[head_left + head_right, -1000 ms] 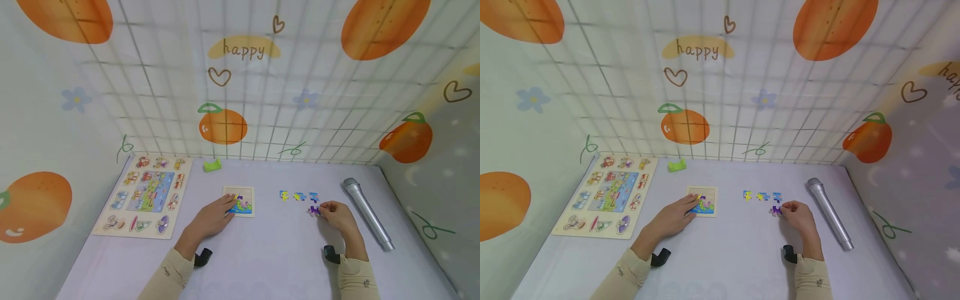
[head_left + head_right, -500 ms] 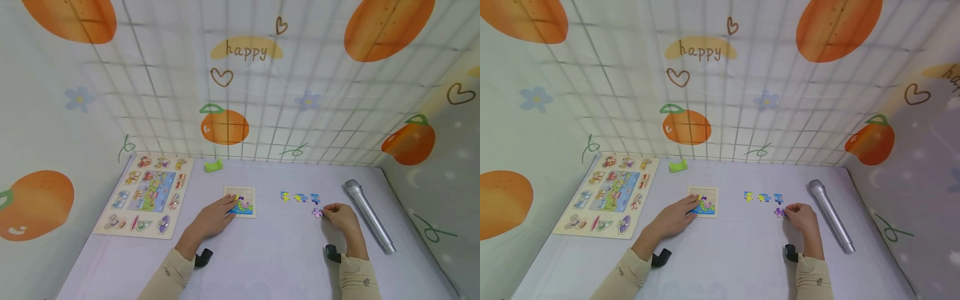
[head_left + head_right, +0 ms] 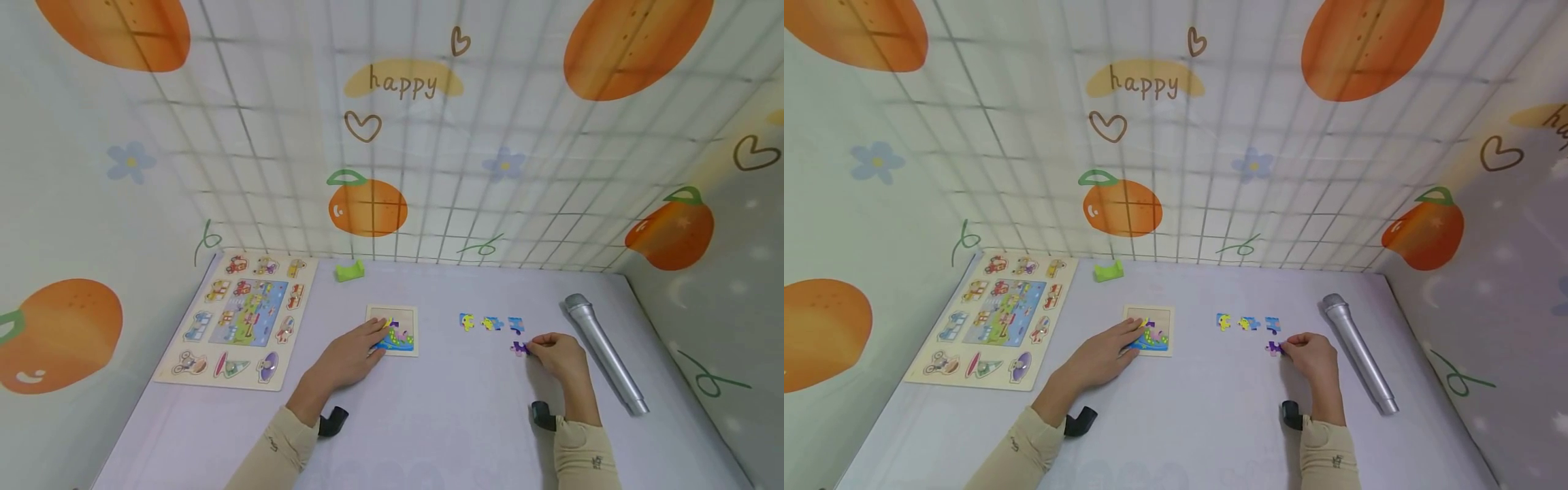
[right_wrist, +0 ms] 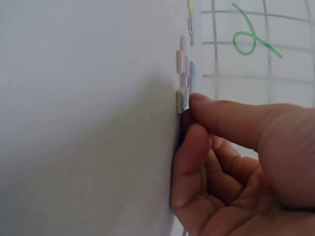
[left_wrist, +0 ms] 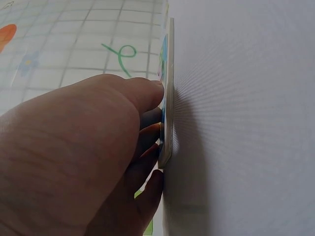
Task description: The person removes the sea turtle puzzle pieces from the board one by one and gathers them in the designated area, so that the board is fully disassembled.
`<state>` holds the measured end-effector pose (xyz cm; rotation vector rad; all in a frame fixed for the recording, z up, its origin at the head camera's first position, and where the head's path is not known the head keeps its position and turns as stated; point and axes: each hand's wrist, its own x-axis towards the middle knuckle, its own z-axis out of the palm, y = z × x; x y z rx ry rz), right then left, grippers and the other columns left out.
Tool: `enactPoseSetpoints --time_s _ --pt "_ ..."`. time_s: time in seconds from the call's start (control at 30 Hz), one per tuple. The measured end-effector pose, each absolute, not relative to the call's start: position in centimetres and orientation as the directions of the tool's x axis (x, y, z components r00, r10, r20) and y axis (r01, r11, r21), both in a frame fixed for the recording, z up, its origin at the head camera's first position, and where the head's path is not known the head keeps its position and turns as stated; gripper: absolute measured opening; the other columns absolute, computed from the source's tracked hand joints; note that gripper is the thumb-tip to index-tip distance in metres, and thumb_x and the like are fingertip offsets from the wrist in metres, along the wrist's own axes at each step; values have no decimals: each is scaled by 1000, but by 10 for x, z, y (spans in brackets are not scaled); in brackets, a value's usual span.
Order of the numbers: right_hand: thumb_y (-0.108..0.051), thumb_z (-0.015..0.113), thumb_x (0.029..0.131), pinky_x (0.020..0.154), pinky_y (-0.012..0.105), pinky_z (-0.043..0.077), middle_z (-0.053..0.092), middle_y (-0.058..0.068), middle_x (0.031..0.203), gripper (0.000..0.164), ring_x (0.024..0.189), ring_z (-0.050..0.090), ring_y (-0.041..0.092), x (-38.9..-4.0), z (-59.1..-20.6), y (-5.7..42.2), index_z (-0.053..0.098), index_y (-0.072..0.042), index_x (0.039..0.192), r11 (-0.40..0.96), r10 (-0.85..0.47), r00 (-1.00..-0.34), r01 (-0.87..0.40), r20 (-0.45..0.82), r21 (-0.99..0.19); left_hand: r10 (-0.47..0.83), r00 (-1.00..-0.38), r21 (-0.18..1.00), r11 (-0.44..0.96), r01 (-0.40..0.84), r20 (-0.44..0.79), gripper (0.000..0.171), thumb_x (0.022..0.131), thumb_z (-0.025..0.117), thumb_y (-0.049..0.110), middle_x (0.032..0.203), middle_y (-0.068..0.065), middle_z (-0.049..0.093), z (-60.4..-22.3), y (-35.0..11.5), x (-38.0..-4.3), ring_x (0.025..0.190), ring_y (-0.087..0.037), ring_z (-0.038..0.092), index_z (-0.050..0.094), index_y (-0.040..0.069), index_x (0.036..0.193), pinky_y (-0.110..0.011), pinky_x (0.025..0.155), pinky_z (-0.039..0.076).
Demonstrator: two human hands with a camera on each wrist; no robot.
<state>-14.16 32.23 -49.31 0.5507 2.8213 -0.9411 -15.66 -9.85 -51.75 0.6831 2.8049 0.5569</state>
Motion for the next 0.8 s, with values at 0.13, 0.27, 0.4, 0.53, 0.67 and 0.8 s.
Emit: enactPoseSetpoints --time_s 0.13,0.27,0.4,0.53,0.67,0.8 --pt "-29 70 92 71 31 43 72 22 102 32 94 63 34 -140 -494 322 73 2 100 736 310 -924 382 -222 -559 480 -871 408 819 403 -102 54 106 53 39 167 6 33 -516 -98 -156 156 -16 29 44 19 156 -40 125 34" --pt "-31 74 90 67 28 42 73 16 95 33 89 62 29 -140 -494 320 71 1 100 716 324 -913 407 -247 -567 483 -870 423 812 402 -98 54 106 54 38 167 4 34 -514 -98 -155 156 -17 29 45 18 155 -42 125 34" --pt "-30 75 88 65 27 43 73 14 94 32 87 62 27 -140 -496 318 70 -1 99 721 321 -917 399 -237 -566 478 -873 420 815 400 -97 54 106 54 39 167 5 34 -515 -98 -155 156 -17 29 45 19 156 -41 125 34" --pt "-28 73 89 68 31 44 73 17 97 30 90 63 31 -140 -497 317 70 -1 100 744 315 -928 373 -201 -554 475 -874 422 815 396 -98 55 106 54 40 167 6 33 -517 -98 -156 156 -16 29 44 19 156 -41 125 34" --pt "-24 73 89 74 35 46 73 18 103 29 96 63 33 -139 -496 316 70 -1 106 745 291 -933 361 -214 -561 477 -873 428 813 396 -98 55 106 53 40 167 6 33 -518 -98 -156 156 -17 28 44 20 156 -42 125 34" --pt "-20 75 90 77 37 51 72 19 110 31 101 63 33 -137 -495 314 72 -3 116 747 248 -938 343 -240 -569 477 -874 425 813 399 -93 55 106 54 39 167 5 33 -518 -98 -156 156 -17 29 44 20 156 -41 125 34"
